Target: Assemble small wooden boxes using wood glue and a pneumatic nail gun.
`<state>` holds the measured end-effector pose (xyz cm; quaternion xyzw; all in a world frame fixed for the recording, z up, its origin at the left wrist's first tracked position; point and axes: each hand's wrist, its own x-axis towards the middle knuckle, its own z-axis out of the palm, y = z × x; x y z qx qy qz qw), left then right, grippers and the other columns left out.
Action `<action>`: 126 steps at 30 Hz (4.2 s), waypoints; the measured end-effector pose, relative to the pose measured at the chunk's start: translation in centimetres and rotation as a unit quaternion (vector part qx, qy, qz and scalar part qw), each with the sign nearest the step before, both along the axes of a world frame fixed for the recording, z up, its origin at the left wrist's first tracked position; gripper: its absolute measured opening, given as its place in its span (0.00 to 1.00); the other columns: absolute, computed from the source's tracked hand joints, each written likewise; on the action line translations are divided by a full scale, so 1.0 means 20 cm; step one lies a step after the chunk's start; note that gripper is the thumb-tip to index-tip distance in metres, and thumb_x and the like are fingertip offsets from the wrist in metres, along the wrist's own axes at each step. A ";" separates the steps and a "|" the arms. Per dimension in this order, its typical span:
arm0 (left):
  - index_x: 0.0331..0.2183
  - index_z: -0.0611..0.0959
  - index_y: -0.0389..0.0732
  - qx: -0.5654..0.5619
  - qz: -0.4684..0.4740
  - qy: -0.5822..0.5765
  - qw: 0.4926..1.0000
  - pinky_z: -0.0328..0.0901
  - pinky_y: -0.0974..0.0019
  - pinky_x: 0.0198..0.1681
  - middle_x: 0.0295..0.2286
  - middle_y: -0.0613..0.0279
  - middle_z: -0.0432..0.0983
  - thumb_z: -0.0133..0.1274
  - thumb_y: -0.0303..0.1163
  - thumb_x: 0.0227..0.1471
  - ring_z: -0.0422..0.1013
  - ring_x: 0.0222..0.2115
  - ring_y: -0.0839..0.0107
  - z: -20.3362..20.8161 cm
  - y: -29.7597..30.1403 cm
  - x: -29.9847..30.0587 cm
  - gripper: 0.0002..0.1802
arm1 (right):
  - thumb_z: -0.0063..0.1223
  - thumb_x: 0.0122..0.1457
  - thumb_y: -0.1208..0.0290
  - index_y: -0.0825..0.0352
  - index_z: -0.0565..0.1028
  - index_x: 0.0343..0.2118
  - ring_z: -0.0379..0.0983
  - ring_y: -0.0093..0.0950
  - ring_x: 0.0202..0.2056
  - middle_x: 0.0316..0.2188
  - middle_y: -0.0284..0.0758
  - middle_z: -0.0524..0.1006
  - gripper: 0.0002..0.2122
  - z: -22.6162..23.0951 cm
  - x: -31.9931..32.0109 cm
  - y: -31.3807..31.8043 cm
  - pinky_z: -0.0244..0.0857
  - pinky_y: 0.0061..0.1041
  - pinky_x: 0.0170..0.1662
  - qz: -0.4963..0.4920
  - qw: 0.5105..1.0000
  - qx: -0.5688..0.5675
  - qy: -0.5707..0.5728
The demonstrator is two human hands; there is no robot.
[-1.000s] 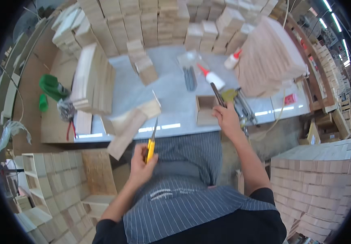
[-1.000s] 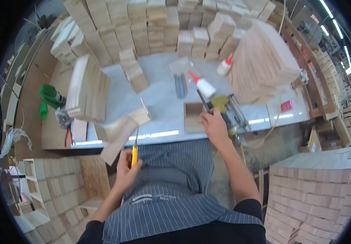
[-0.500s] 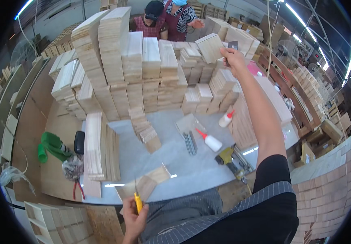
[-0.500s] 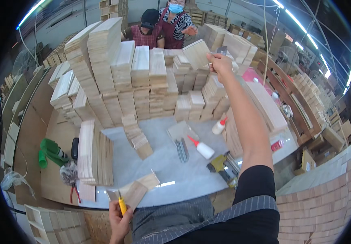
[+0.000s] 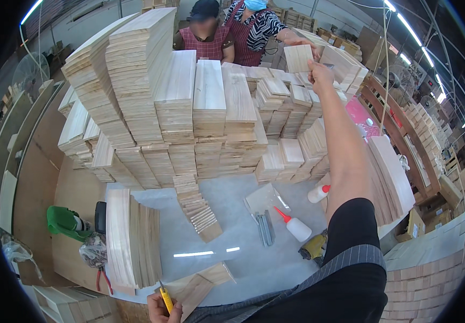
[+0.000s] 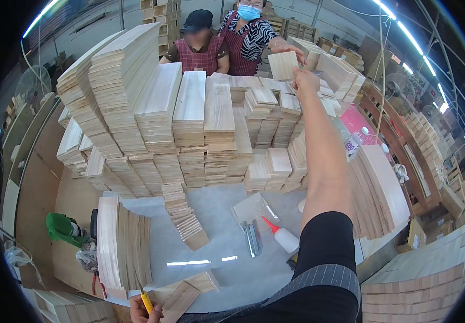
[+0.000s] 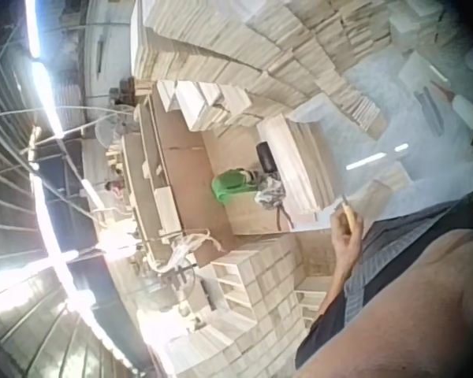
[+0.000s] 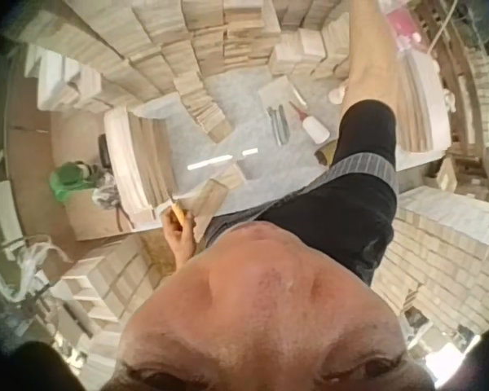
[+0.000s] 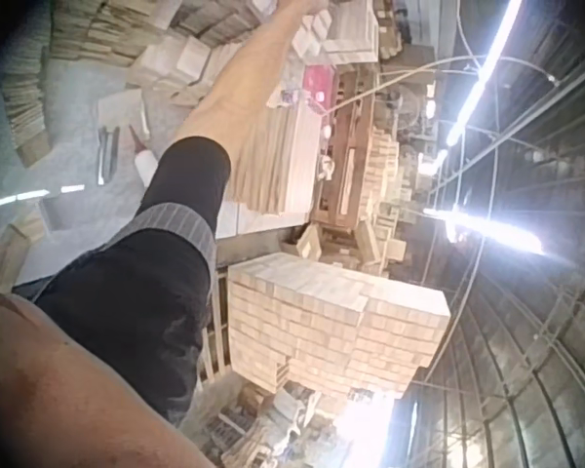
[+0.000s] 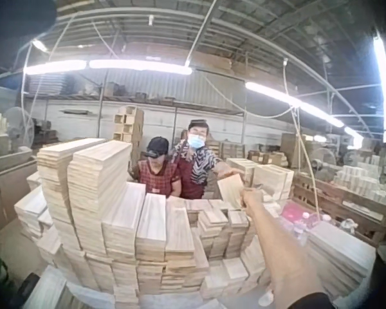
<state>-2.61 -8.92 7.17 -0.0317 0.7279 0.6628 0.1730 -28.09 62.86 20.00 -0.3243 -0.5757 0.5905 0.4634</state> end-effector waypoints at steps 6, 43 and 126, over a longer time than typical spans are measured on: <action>0.46 0.75 0.40 -0.012 0.005 -0.033 0.999 0.65 0.72 0.34 0.33 0.66 0.73 0.61 0.27 0.58 0.69 0.31 0.77 0.00 0.11 0.00 0.16 | 0.68 0.57 0.68 0.70 0.83 0.37 0.68 0.23 0.16 0.22 0.33 0.76 0.10 -0.06 -0.08 0.10 0.60 0.24 0.17 -0.013 1.000 -0.014 -0.006; 0.37 0.82 0.39 -0.264 -0.014 0.459 0.848 0.72 0.61 0.27 0.36 0.58 0.76 0.67 0.37 0.49 0.77 0.27 0.61 0.08 -0.48 -0.08 0.16 | 0.52 0.63 0.79 0.52 0.41 0.72 0.74 0.27 0.28 0.42 0.42 0.69 0.41 -0.34 1.76 -2.62 0.74 0.27 0.27 0.480 0.847 -0.163 -0.161; 0.61 0.65 0.33 -0.399 -0.171 0.413 0.800 0.59 0.46 0.57 0.52 0.40 0.65 0.66 0.44 0.48 0.61 0.52 0.42 -0.79 0.15 0.15 0.46 | 0.62 0.54 0.65 0.59 0.71 0.59 0.66 0.46 0.50 0.47 0.44 0.71 0.27 -1.52 2.26 -2.03 0.62 0.46 0.53 0.061 0.716 0.401 -0.568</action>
